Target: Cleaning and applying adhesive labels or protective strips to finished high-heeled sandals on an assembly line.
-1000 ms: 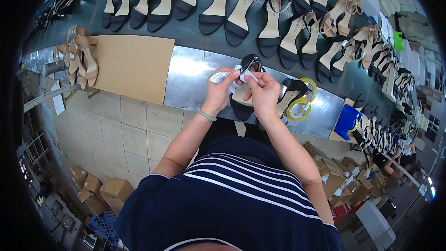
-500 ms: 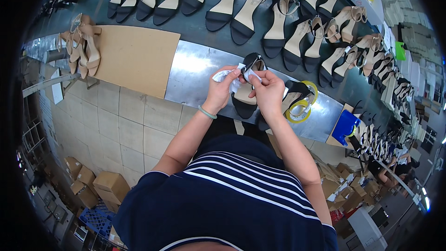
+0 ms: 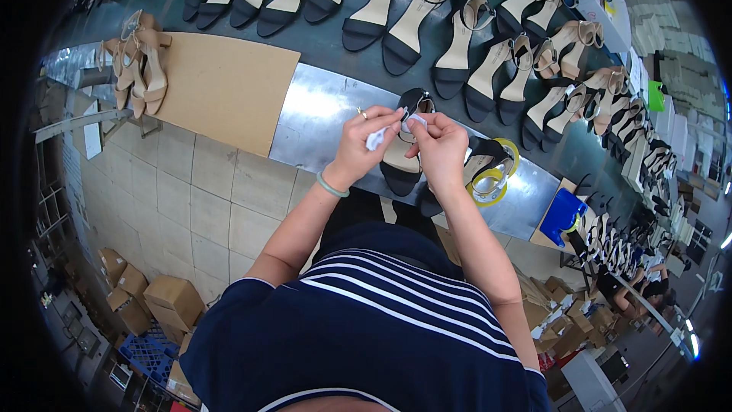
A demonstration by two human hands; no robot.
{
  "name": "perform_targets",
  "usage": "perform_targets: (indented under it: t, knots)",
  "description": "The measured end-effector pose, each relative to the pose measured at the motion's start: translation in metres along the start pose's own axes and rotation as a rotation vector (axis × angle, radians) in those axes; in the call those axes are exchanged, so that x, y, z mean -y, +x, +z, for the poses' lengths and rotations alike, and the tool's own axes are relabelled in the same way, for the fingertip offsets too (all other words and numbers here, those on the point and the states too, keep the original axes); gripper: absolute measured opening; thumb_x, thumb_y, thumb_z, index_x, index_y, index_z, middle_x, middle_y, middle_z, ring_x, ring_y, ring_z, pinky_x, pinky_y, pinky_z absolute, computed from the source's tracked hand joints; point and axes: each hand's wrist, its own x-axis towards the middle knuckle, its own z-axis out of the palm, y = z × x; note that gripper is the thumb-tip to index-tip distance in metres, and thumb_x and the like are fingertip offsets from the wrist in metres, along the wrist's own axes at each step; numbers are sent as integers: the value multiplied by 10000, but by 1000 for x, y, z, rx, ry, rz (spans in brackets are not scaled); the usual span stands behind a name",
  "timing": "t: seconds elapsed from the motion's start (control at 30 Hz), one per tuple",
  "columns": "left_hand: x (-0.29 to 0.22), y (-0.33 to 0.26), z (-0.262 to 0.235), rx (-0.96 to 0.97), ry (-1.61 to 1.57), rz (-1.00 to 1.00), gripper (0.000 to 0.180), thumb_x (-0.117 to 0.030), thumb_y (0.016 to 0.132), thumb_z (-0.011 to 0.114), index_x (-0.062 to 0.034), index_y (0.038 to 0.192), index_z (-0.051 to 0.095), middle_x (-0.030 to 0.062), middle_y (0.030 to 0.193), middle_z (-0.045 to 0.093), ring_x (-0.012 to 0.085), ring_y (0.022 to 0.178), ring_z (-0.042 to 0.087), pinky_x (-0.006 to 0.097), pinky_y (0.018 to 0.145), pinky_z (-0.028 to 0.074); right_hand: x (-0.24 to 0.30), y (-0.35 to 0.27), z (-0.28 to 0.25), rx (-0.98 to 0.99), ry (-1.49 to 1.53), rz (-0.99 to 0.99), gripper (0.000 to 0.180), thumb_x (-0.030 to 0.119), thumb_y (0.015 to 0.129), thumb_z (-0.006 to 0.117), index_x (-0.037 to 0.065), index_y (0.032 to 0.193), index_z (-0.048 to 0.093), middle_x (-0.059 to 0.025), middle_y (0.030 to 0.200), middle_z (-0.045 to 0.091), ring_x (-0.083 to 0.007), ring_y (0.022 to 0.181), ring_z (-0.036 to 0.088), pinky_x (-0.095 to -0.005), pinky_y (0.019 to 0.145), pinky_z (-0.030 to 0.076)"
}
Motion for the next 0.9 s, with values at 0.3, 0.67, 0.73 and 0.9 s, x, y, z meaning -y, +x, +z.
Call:
perform_targets:
  t: [0.3,0.67,0.73,0.9]
  knots:
    - [18,22,-16,152,-999,-939,169,-96,787,686,14,912,659,48,740,605,113,576,564,256,534,473,8,5,-6,55,-58,20,156,49,812,655,-68,902,608,-104,761,661,-106,457,536,-207,421,402]
    - [13,14,2,-49,-528,-662,171,-104,826,666,13,946,638,51,788,641,97,610,569,239,574,482,39,19,-20,451,-670,-264,240,0,821,590,-15,1060,602,-68,764,665,-65,544,537,-199,486,417]
    - [13,13,0,-47,-595,-696,170,-99,828,661,14,952,635,55,799,645,105,618,582,240,575,483,46,24,-27,543,-622,-293,264,-2,773,604,7,1036,613,-71,761,669,-87,540,548,-238,513,436]
    - [7,11,-12,-17,-853,-820,170,-74,820,654,21,958,627,70,808,650,130,638,612,250,559,483,52,39,-24,611,-886,-456,210,-15,720,618,52,915,657,-78,849,651,-174,637,584,-288,583,463]
